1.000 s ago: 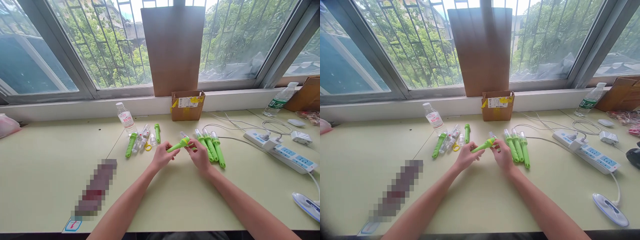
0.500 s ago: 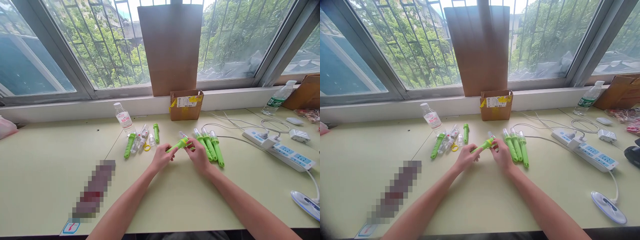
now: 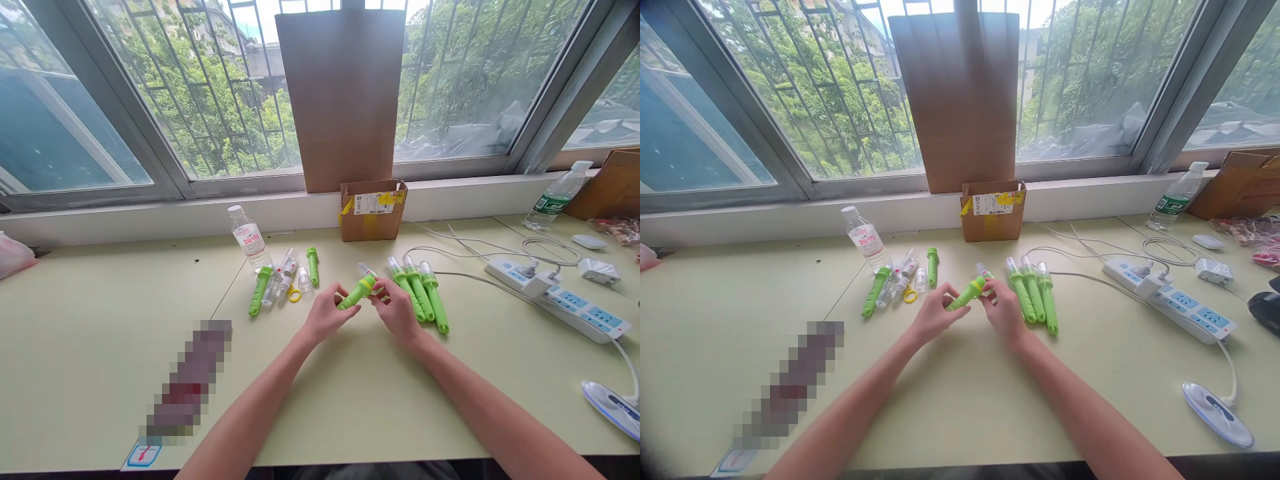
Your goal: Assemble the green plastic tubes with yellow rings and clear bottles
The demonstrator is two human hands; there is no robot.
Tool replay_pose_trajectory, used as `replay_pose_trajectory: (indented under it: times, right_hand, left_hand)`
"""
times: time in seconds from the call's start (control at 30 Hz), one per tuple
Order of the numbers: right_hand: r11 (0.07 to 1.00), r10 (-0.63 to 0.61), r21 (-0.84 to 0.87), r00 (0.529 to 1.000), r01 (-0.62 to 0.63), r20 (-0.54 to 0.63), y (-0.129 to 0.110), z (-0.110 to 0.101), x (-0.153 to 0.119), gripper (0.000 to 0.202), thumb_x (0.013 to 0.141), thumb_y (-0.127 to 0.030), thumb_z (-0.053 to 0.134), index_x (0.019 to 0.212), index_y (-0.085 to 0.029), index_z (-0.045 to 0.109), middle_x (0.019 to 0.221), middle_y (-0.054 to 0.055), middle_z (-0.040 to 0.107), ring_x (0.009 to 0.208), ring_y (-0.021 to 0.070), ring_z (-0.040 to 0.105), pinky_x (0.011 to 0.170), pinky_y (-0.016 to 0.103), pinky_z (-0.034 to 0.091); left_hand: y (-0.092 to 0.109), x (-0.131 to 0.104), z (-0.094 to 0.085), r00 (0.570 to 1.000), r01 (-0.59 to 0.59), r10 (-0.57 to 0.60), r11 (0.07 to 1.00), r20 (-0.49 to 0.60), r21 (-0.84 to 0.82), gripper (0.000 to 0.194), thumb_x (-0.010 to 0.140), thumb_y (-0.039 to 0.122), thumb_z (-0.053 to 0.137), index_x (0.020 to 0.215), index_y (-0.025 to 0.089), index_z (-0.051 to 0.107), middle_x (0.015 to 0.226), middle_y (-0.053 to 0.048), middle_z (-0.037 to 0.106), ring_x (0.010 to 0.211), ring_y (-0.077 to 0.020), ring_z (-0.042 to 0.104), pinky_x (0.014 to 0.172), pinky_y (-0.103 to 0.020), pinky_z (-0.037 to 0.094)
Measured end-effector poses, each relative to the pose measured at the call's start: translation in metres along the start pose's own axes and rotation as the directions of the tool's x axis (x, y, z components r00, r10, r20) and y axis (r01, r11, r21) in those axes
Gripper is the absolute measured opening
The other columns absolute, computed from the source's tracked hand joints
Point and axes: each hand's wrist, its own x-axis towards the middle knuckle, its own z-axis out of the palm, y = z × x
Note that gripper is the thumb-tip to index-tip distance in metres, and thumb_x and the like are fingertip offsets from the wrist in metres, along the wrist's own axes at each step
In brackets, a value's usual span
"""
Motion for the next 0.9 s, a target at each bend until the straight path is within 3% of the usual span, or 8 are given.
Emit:
replay_pose_trajectory:
  times: [0.17, 0.27, 0.5, 0.6, 0.9]
  right_hand:
    - [0.998, -0.043, -0.042, 0.999, 0.043, 0.014, 0.0, -0.0007, -0.0001, 0.019, 0.083, -0.037, 0.057, 0.076, -0.019, 0.056, 0.105, 0.012, 0.063, 0.057, 0.0134, 0.06, 0.048, 0.03, 0.054]
    - [0.996, -0.071, -0.058, 0.997, 0.073, 0.035, -0.0026, 0.0002, -0.002, 0.019, 0.084, -0.033, 0.056, 0.072, -0.019, 0.054, 0.112, 0.013, 0.058, 0.062, 0.0139, 0.062, 0.05, 0.03, 0.055]
    - [0.997, -0.056, -0.045, 0.998, 0.057, 0.017, -0.0029, -0.0001, -0.0022, 0.018, 0.086, -0.036, 0.055, 0.098, -0.022, 0.052, 0.105, 0.009, 0.059, 0.057, 0.0125, 0.059, 0.045, 0.027, 0.051]
    - [0.997, -0.063, -0.053, 0.998, 0.064, 0.016, -0.0034, -0.0011, -0.0017, 0.017, 0.087, -0.034, 0.054, 0.1, -0.023, 0.054, 0.104, 0.008, 0.059, 0.057, 0.0124, 0.059, 0.046, 0.027, 0.052]
    - [0.993, -0.095, -0.074, 0.991, 0.088, -0.098, -0.0081, -0.0016, -0.0026, 0.015, 0.088, -0.035, 0.053, 0.09, -0.021, 0.059, 0.102, 0.008, 0.062, 0.06, 0.0125, 0.06, 0.047, 0.027, 0.054]
  left_hand:
    - [-0.0018, 0.0021, 0.0015, 0.997, -0.037, 0.039, 0.999, -0.062, 0.031, 0.032, 0.081, 0.049, 0.054, 0.076, 0.017, 0.055, 0.067, 0.0, 0.061, 0.047, -0.0092, 0.052, 0.045, -0.021, 0.038]
    - [-0.0011, 0.003, 0.0014, 0.997, -0.038, 0.04, 0.998, -0.064, 0.046, 0.036, 0.084, 0.05, 0.049, 0.075, 0.017, 0.058, 0.066, -0.001, 0.062, 0.045, -0.0088, 0.05, 0.046, -0.022, 0.039]
    - [-0.0009, 0.0028, 0.0029, 0.997, -0.034, 0.037, 0.998, -0.064, 0.045, 0.037, 0.082, 0.052, 0.051, 0.077, 0.018, 0.061, 0.064, 0.0, 0.062, 0.043, -0.0078, 0.044, 0.043, -0.021, 0.034]
    - [-0.0013, 0.0025, 0.0038, 0.997, -0.046, 0.049, 0.998, -0.061, 0.045, 0.037, 0.082, 0.053, 0.05, 0.076, 0.018, 0.061, 0.063, 0.001, 0.061, 0.045, -0.0083, 0.045, 0.043, -0.021, 0.034]
    - [-0.0001, -0.0008, 0.0099, 0.995, -0.075, 0.079, 0.995, -0.067, 0.058, 0.036, 0.084, 0.051, 0.05, 0.072, 0.018, 0.057, 0.061, 0.001, 0.058, 0.048, -0.0089, 0.044, 0.046, -0.022, 0.034]
